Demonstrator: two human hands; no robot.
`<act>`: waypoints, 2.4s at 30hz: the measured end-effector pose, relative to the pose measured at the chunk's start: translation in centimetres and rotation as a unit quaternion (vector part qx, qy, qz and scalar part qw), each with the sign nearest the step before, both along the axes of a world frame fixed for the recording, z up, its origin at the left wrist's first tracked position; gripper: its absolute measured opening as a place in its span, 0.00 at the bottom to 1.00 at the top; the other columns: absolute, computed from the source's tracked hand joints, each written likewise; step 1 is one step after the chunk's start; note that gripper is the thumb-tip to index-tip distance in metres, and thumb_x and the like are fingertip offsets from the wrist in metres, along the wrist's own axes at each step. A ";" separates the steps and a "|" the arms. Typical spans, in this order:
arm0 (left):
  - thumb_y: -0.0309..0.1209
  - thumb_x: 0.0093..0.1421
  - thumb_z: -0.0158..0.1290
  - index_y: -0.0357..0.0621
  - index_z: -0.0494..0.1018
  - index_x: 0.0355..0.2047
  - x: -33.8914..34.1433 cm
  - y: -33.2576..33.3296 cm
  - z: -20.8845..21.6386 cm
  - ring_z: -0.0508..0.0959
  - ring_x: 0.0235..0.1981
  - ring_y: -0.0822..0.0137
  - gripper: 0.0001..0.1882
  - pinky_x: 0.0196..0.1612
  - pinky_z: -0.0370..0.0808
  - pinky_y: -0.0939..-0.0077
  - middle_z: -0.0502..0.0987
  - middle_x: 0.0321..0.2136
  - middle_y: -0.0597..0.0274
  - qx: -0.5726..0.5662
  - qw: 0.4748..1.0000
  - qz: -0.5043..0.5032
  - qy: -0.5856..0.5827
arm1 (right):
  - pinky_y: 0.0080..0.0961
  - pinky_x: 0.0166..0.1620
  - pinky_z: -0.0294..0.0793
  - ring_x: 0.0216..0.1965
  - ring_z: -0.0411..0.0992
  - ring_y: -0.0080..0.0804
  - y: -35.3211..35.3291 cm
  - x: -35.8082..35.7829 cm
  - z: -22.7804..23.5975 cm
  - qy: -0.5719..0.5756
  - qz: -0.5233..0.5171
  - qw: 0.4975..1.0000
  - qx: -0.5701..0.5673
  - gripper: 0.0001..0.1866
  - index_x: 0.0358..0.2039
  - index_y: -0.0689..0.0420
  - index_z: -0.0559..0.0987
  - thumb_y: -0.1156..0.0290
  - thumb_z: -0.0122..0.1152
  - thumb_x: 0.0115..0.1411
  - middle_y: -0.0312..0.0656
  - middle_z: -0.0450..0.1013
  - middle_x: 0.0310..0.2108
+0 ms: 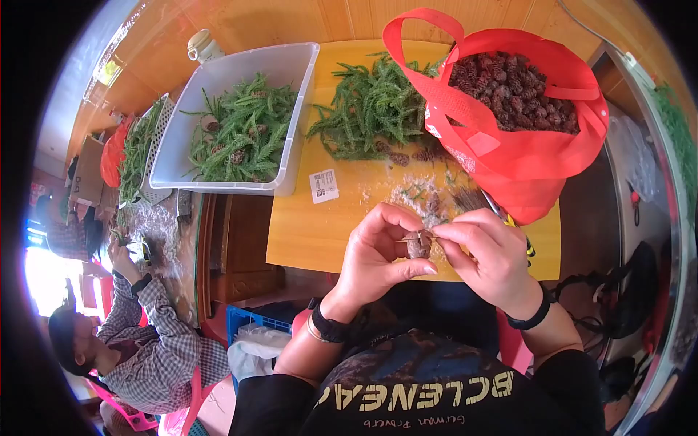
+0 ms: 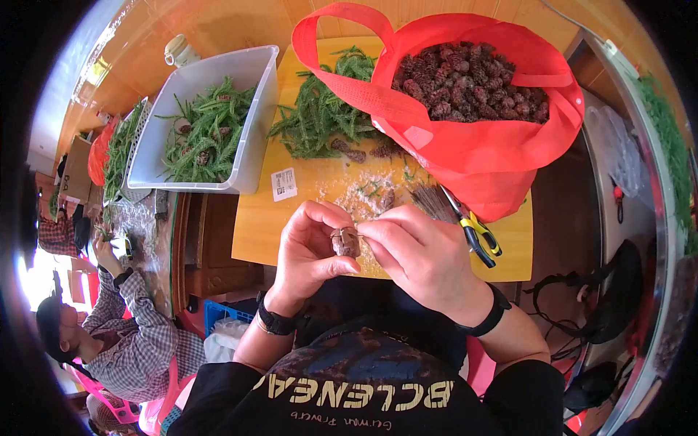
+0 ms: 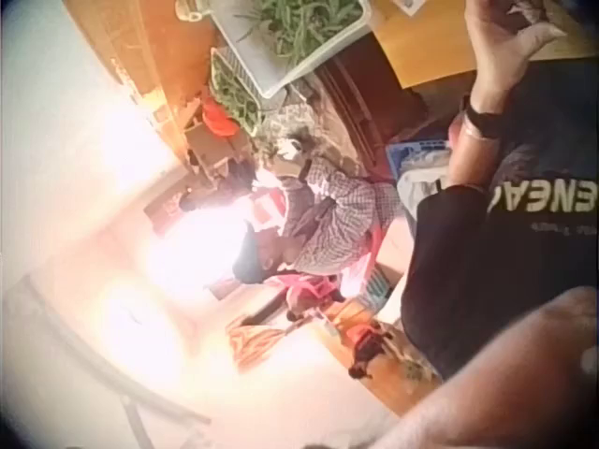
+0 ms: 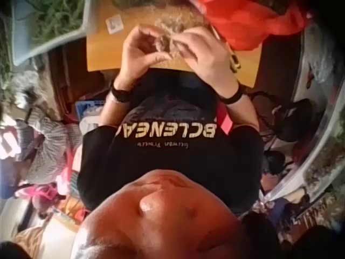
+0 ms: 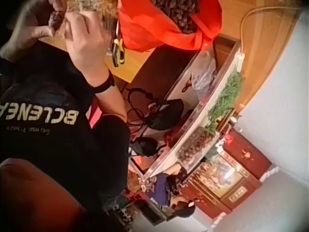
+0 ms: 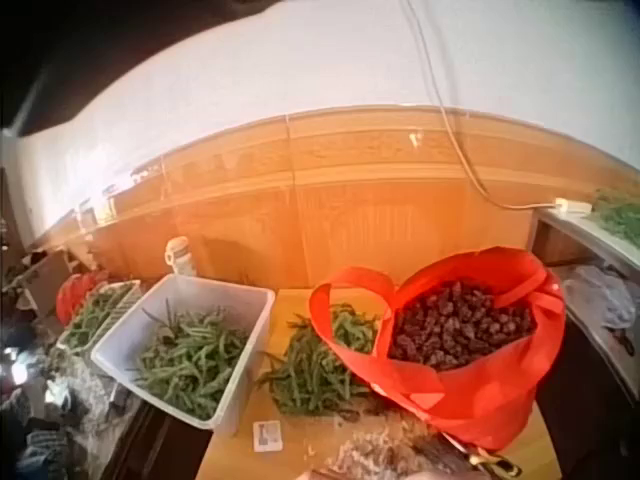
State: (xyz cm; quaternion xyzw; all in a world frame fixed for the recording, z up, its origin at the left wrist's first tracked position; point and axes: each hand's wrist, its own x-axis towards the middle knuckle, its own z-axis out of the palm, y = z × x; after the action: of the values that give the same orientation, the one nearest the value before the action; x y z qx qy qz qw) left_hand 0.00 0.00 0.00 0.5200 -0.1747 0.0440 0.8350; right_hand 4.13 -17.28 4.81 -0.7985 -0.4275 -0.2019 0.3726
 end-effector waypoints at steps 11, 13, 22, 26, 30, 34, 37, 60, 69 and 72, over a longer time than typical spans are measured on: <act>0.34 0.55 0.57 0.37 0.67 0.44 -0.5 0.0 0.9 0.74 0.36 0.69 0.19 0.35 0.74 0.79 0.71 0.42 0.56 -0.116 0.979 -0.065 0.152 | 0.22 0.21 0.70 0.21 0.72 0.30 0.1 -0.2 0.5 0.035 -0.011 0.999 0.009 0.16 0.32 0.57 0.76 0.84 0.64 0.41 0.39 0.72 0.26; 0.37 0.57 0.55 0.37 0.68 0.43 -0.4 -0.1 0.7 0.74 0.35 0.69 0.19 0.34 0.73 0.80 0.71 0.41 0.56 -0.104 0.983 -0.056 0.139 | 0.21 0.21 0.69 0.20 0.72 0.29 0.2 -0.2 0.3 0.044 -0.007 0.999 0.021 0.15 0.32 0.57 0.76 0.84 0.64 0.41 0.40 0.72 0.26; 0.41 0.59 0.51 0.37 0.69 0.39 -0.2 -0.5 0.2 0.72 0.31 0.70 0.18 0.29 0.68 0.83 0.69 0.37 0.55 -0.126 0.982 -0.048 0.131 | 0.20 0.21 0.68 0.19 0.69 0.28 -0.3 -0.2 -0.2 0.109 0.025 0.993 0.047 0.11 0.28 0.58 0.75 0.83 0.64 0.43 0.40 0.71 0.25; 0.42 0.60 0.50 0.37 0.69 0.38 -0.4 -0.7 0.3 0.71 0.28 0.71 0.18 0.25 0.66 0.85 0.68 0.34 0.56 -0.136 0.979 -0.046 0.145 | 0.22 0.23 0.69 0.21 0.71 0.31 -0.3 0.3 -0.2 0.082 0.040 0.995 0.046 0.11 0.27 0.58 0.75 0.83 0.64 0.42 0.41 0.71 0.26; 0.43 0.60 0.50 0.37 0.70 0.36 -0.3 -0.1 0.2 0.70 0.26 0.71 0.18 0.23 0.65 0.87 0.67 0.33 0.56 -0.117 0.980 -0.061 0.148 | 0.23 0.23 0.69 0.22 0.71 0.33 -0.5 0.7 0.1 0.055 0.038 0.997 0.023 0.11 0.27 0.58 0.74 0.83 0.65 0.41 0.40 0.71 0.26; 0.39 0.61 0.49 0.38 0.70 0.38 -0.2 0.7 0.1 0.73 0.29 0.73 0.16 0.27 0.68 0.86 0.70 0.34 0.61 -0.110 0.975 -0.130 0.144 | 0.22 0.22 0.70 0.20 0.70 0.30 -0.9 1.5 1.3 -0.016 0.096 0.994 -0.053 0.16 0.36 0.53 0.76 0.77 0.64 0.44 0.37 0.70 0.25; 0.38 0.61 0.50 0.38 0.70 0.38 -0.1 1.2 -0.2 0.73 0.27 0.75 0.15 0.25 0.68 0.88 0.72 0.32 0.62 -0.071 0.972 -0.151 0.165 | 0.22 0.21 0.69 0.19 0.69 0.28 -1.0 2.1 2.4 -0.051 0.144 0.975 -0.164 0.22 0.45 0.49 0.75 0.73 0.62 0.46 0.34 0.69 0.24; 0.24 0.57 0.54 0.35 0.72 0.39 -0.8 0.0 0.5 0.75 0.31 0.75 0.10 0.34 0.72 0.82 0.75 0.31 0.62 -0.014 0.978 -0.039 0.203 | 0.28 0.22 0.71 0.21 0.71 0.34 0.0 2.1 4.1 0.020 0.111 0.940 -0.321 0.26 0.47 0.50 0.72 0.71 0.62 0.44 0.37 0.67 0.25; 0.24 0.59 0.50 0.33 0.74 0.39 -1.2 -0.2 0.4 0.74 0.31 0.75 0.09 0.34 0.72 0.82 0.75 0.33 0.62 -0.017 0.978 -0.067 0.198 | 0.36 0.27 0.72 0.26 0.73 0.42 -0.4 3.8 3.4 0.094 0.206 0.943 -0.243 0.10 0.35 0.56 0.72 0.70 0.54 0.51 0.42 0.70 0.25; 0.24 0.58 0.49 0.32 0.73 0.36 -1.2 -0.5 0.9 0.75 0.29 0.73 0.07 0.33 0.72 0.81 0.76 0.29 0.58 0.016 0.976 -0.057 0.210 | 0.35 0.30 0.72 0.29 0.72 0.41 -0.2 3.8 2.7 0.063 0.209 0.954 -0.203 0.07 0.30 0.58 0.72 0.71 0.53 0.50 0.42 0.69 0.24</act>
State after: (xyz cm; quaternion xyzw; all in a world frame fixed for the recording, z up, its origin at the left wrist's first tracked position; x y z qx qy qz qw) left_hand -1.21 -0.49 0.94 0.5199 -0.0257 -0.1167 0.8459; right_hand 7.96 -17.49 7.54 -0.7612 -0.5926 0.0226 0.2626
